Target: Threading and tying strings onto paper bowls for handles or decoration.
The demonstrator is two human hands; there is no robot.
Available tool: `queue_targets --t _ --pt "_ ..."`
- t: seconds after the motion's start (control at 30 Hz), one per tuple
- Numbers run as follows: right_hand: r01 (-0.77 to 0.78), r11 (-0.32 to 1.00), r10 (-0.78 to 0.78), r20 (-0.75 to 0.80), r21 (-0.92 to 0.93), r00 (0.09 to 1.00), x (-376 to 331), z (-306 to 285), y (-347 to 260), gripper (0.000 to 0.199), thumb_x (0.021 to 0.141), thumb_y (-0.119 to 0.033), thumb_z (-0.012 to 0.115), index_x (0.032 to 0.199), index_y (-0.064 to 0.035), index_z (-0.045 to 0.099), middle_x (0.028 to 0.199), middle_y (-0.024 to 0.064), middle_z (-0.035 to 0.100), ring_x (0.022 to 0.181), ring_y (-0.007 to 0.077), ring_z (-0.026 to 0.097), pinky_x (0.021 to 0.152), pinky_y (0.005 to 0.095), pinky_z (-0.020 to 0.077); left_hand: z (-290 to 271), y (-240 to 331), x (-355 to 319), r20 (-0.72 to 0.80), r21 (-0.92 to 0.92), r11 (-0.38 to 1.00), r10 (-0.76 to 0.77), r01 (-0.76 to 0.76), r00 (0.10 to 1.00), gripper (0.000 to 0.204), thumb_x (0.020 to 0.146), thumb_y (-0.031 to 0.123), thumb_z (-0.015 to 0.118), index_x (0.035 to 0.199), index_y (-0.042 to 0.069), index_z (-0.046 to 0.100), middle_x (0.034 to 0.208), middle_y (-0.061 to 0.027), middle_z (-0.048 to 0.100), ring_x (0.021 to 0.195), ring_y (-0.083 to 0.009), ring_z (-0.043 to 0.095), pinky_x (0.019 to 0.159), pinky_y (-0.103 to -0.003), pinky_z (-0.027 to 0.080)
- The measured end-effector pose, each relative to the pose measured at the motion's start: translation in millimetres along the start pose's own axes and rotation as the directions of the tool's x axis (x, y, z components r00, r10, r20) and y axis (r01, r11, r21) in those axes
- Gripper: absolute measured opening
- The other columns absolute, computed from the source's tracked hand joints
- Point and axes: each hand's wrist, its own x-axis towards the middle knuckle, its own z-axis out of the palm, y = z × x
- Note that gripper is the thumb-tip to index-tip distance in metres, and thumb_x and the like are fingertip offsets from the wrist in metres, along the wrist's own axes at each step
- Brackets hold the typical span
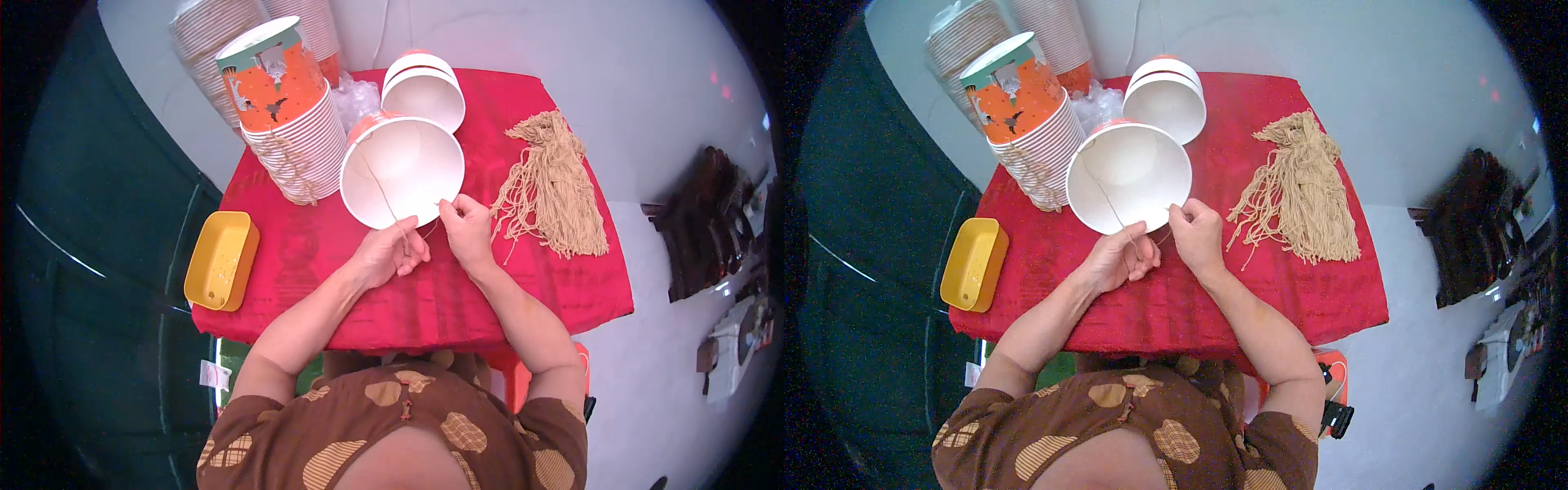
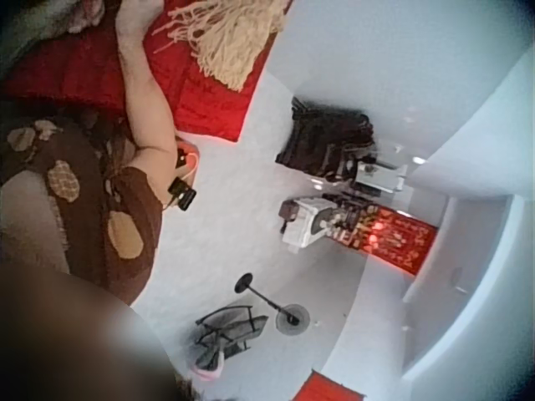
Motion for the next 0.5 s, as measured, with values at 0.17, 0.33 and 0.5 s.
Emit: queue_targets --t 0.17,0.33,0.5 --pt "-0.02 1.0 0.021 -0.031 0.012 0.999 3.9 0.5 3.5 0.026 0.085 -0.012 0.063 0.066 0.0032 0.054 0.057 0.0026 0.05 0.056 0.0087 0.043 0.05 0.0306 0.0366 8.9 -2.8 -6.6 0.123 0.062 0.998 -0.033 0.026 0.992 0.045 0.09 0.037 0.059 0.067 -0.001 0.063 0.079 -0.0213 0.062 0.051 -0.0169 0.052 0.043 -0.024 0.04" --pt "-0.123 0.988 0.12 0.033 0.092 0.992 2.7 1.8 10.6 0.021 0.088 -0.013 0.062 0.076 0.0047 0.06 0.061 0.0034 0.052 0.062 0.012 0.049 0.058 0.0307 0.0408 22.9 6.3 -15.8 0.3 0.477 0.807 0.222 -0.348 0.928 0.018 0.073 0.008 0.077 0.081 0.0 0.063 0.104 -0.0073 0.061 0.063 -0.0099 0.053 0.058 -0.02 0.044" --pt "-0.366 0.905 0.302 0.277 0.217 0.912 -6.6 6.4 -13.6 0.02 0.093 -0.017 0.057 0.078 -0.0034 0.061 0.066 0.0042 0.058 0.041 0.0073 0.043 0.035 0.0244 0.0313 21.1 7.0 -15.7 0.293 0.785 0.256 0.648 -0.564 0.703 0.023 0.074 0.008 0.077 0.092 0.002 0.063 0.108 -0.0093 0.059 0.067 -0.011 0.054 0.06 -0.025 0.045"
